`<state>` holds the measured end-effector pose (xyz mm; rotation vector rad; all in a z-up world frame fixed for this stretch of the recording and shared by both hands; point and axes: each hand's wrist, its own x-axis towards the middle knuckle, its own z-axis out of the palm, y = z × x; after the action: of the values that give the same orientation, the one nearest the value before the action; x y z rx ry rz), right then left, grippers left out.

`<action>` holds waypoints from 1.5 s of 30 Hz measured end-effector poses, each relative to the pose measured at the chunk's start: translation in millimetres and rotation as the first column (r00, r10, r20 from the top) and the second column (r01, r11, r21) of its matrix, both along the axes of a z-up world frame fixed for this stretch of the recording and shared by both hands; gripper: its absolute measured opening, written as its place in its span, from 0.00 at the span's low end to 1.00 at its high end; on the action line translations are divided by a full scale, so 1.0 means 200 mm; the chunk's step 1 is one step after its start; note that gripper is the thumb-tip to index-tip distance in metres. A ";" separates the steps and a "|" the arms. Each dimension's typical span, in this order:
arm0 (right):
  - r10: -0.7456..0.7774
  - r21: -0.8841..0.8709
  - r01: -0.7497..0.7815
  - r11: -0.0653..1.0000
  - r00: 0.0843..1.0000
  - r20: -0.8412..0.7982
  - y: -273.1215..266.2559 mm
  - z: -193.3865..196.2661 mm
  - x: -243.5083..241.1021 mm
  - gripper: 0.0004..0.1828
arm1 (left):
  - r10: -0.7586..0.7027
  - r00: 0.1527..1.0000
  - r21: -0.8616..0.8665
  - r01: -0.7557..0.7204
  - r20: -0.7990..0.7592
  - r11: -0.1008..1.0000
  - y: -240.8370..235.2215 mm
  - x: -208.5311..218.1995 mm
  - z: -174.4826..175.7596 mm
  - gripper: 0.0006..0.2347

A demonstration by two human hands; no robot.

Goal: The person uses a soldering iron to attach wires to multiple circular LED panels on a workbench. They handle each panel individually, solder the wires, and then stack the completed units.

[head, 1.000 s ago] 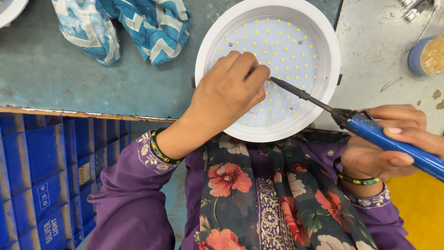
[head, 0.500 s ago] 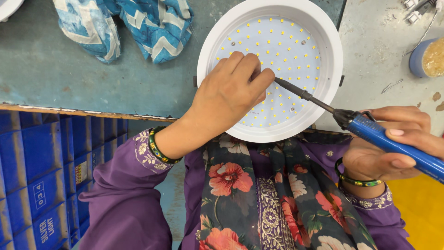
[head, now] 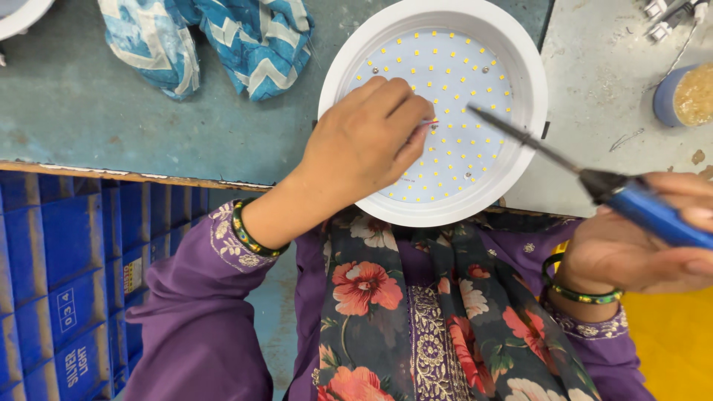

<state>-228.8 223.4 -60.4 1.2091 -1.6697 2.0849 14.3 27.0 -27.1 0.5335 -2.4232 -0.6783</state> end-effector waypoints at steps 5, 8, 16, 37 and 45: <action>0.134 -0.009 -0.147 0.989 0.871 0.472 -0.01 -0.06 0.08 0.30 | -0.013 0.999 0.126 0.007 0.049 0.992 -0.04 -0.02 0.04 0.03; 0.296 -0.211 -0.219 0.953 0.512 0.806 -0.04 -0.06 0.15 0.29 | -0.028 0.995 0.244 0.003 0.096 0.970 -0.06 -0.03 0.07 0.02; 0.425 -0.323 -0.393 0.861 0.209 0.881 -0.04 0.09 0.15 0.23 | -0.055 0.998 0.199 0.047 0.037 0.979 -0.05 -0.02 0.06 0.04; 0.392 -0.308 -0.355 0.883 0.195 0.899 0.18 0.02 0.01 0.23 | -0.059 0.998 0.143 0.054 0.030 0.988 0.00 0.02 0.03 0.06; 0.280 -0.149 -0.264 0.953 0.579 0.766 0.22 -0.11 0.08 0.24 | -0.014 1.000 0.004 0.014 0.021 1.000 0.06 0.09 0.07 0.09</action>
<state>-212.4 267.4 -83.1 0.5460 -1.8141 3.1322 31.9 38.3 -13.9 0.5279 -2.4478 -0.6871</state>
